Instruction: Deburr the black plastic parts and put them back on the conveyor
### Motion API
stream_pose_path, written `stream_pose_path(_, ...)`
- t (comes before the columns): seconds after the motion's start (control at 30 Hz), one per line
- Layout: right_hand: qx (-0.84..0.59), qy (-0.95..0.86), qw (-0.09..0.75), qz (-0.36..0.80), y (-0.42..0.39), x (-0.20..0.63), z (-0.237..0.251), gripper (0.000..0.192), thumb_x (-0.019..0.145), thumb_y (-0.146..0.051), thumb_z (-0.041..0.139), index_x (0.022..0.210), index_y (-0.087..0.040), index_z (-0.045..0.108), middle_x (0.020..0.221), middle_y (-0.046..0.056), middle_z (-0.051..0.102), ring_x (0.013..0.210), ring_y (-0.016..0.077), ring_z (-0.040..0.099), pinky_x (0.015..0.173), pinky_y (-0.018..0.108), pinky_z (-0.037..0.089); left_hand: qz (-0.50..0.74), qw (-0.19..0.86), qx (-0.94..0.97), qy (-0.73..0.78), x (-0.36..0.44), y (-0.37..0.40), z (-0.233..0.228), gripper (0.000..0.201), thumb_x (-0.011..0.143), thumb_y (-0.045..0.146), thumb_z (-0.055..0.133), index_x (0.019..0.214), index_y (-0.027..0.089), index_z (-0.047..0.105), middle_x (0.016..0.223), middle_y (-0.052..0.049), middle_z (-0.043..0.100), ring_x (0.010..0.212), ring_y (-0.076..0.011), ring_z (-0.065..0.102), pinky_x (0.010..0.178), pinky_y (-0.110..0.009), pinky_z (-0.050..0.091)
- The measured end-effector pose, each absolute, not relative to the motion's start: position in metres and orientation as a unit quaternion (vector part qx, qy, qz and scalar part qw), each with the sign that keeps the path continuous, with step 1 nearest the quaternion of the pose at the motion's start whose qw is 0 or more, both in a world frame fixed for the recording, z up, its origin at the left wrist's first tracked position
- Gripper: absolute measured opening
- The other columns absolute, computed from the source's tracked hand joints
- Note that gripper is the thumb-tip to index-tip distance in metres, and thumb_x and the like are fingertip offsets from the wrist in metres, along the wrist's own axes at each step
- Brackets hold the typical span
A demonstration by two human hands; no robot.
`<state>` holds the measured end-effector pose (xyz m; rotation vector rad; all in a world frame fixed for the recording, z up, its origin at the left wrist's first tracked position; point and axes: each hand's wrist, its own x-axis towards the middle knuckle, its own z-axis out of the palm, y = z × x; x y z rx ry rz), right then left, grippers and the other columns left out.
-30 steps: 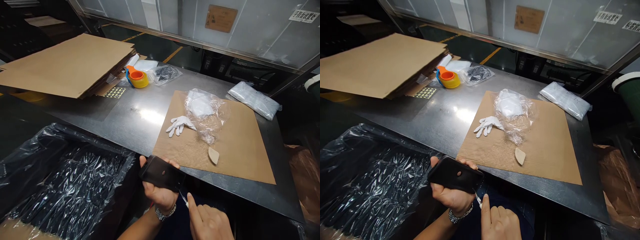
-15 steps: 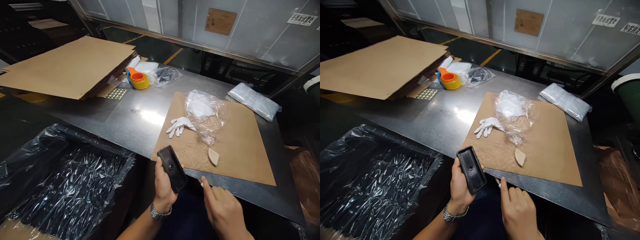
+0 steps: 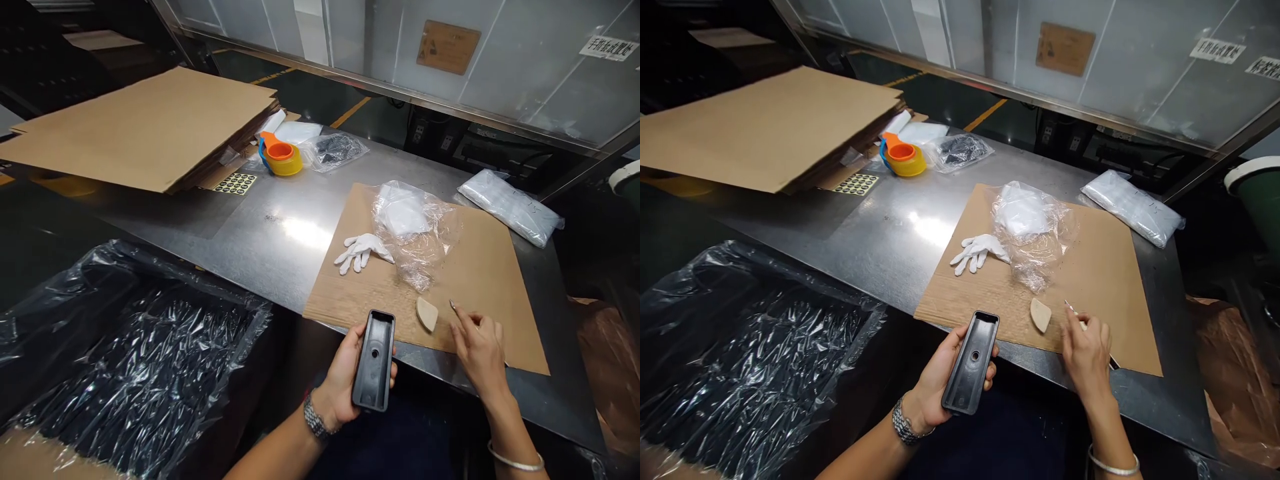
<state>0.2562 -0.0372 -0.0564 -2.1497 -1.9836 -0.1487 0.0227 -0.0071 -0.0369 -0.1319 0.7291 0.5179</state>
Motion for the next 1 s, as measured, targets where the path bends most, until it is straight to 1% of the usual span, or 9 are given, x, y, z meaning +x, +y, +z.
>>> stream_pose_path(0.07, -0.61, -0.745, 0.259, 0.072, -0.047, 0.224, -0.032, 0.027, 0.087, -0.02, 0.047, 0.112, -0.017, 0.058, 0.088, 0.009, 0.051, 0.083, 0.0205, 0.048, 0.07, 0.033, 0.04, 0.234, 0.904, -0.073, 0.349, 0.026, -0.01, -0.037, 0.046, 0.083, 0.044, 0.039, 0.076, 0.006, 0.063, 0.061, -0.009, 0.064, 0.045, -0.0179, 0.058, 0.043, -0.027, 0.043)
stream_pose_path(0.1, -0.549, -0.776, 0.28, 0.132, -0.051, 0.206, -0.02, 0.024, 0.086, -0.018, 0.049, 0.109, -0.02, 0.058, 0.087, 0.007, 0.052, 0.082, 0.0195, 0.048, 0.069, 0.032, 0.039, 0.232, 0.906, -0.08, 0.346, 0.028, -0.011, -0.037, 0.043, 0.083, 0.043, 0.04, 0.073, 0.007, 0.062, 0.06, -0.007, 0.063, 0.045, -0.0166, 0.057, 0.044, -0.026, 0.043)
stream_pose_path(0.17, -0.467, -0.816, 0.274, 0.203, -0.057, 0.176, 0.0, 0.019, 0.085, -0.02, 0.054, 0.102, -0.022, 0.06, 0.082, 0.004, 0.053, 0.078, 0.0178, 0.046, 0.069, 0.033, 0.035, 0.237, 0.905, -0.095, 0.34, 0.031, -0.013, -0.035, 0.039, 0.083, 0.039, 0.041, 0.064, 0.011, 0.059, 0.056, -0.004, 0.061, 0.046, -0.0132, 0.056, 0.047, -0.022, 0.043)
stream_pose_path(0.27, -0.434, -0.823, 0.254, 0.264, -0.058, 0.151, 0.012, 0.013, 0.085, -0.024, 0.056, 0.096, -0.02, 0.062, 0.077, 0.002, 0.055, 0.078, 0.017, 0.045, 0.07, 0.034, 0.032, 0.246, 0.902, -0.111, 0.336, 0.034, -0.016, -0.032, 0.036, 0.083, 0.034, 0.042, 0.056, 0.014, 0.054, 0.052, -0.001, 0.059, 0.047, -0.0101, 0.055, 0.049, -0.019, 0.042)
stream_pose_path(0.5, -0.45, -0.794, 0.23, 0.338, -0.052, 0.158, 0.001, 0.008, 0.082, -0.029, 0.061, 0.087, -0.023, 0.064, 0.073, -0.001, 0.058, 0.078, 0.0165, 0.044, 0.07, 0.034, 0.03, 0.218, 0.915, -0.127, 0.316, 0.04, -0.024, -0.026, 0.035, 0.083, 0.032, 0.041, 0.061, 0.012, 0.058, 0.052, -0.002, 0.059, 0.049, -0.0107, 0.056, 0.052, -0.019, 0.044)
stream_pose_path(0.67, -0.524, -0.755, 0.261, 0.295, -0.038, 0.177, -0.006, 0.012, 0.082, -0.018, 0.058, 0.08, -0.025, 0.067, 0.068, -0.001, 0.056, 0.075, 0.0163, 0.045, 0.07, 0.036, 0.03, 0.12, 0.914, -0.023, 0.386, 0.038, -0.033, -0.03, 0.06, 0.085, 0.052, 0.029, 0.063, 0.008, 0.063, 0.043, -0.008, 0.057, 0.034, -0.012, 0.051, 0.036, -0.019, 0.037)
stream_pose_path(0.83, -0.54, -0.699, 0.308, 0.352, -0.024, 0.192, -0.011, 0.019, 0.081, -0.021, 0.058, 0.099, -0.023, 0.065, 0.094, 0.004, 0.059, 0.091, 0.0185, 0.051, 0.08, 0.036, 0.039, 0.076, 0.912, 0.018, 0.402, 0.033, -0.035, -0.031, 0.063, 0.084, 0.056, 0.028, 0.068, 0.008, 0.064, 0.043, -0.009, 0.059, 0.033, -0.0124, 0.051, 0.033, -0.018, 0.037)
stream_pose_path(0.93, -0.493, -0.677, 0.325, 0.439, -0.023, 0.194, -0.011, 0.018, 0.085, -0.019, 0.053, 0.097, -0.02, 0.066, 0.09, 0.004, 0.063, 0.087, 0.0154, 0.056, 0.077, 0.03, 0.044, 0.068, 0.916, 0.012, 0.395, 0.033, -0.035, -0.031, 0.062, 0.084, 0.055, 0.029, 0.066, 0.007, 0.064, 0.043, -0.01, 0.059, 0.033, -0.0128, 0.052, 0.033, -0.018, 0.037)
stream_pose_path(1.0, -0.478, -0.68, 0.313, 0.46, -0.024, 0.195, -0.01, 0.017, 0.082, -0.021, 0.058, 0.097, -0.018, 0.066, 0.089, 0.005, 0.064, 0.085, 0.0157, 0.056, 0.076, 0.03, 0.044, 0.053, 0.917, 0.003, 0.395, 0.033, -0.036, -0.032, 0.063, 0.084, 0.054, 0.029, 0.066, 0.006, 0.064, 0.042, -0.01, 0.058, 0.033, -0.013, 0.052, 0.033, -0.018, 0.037)
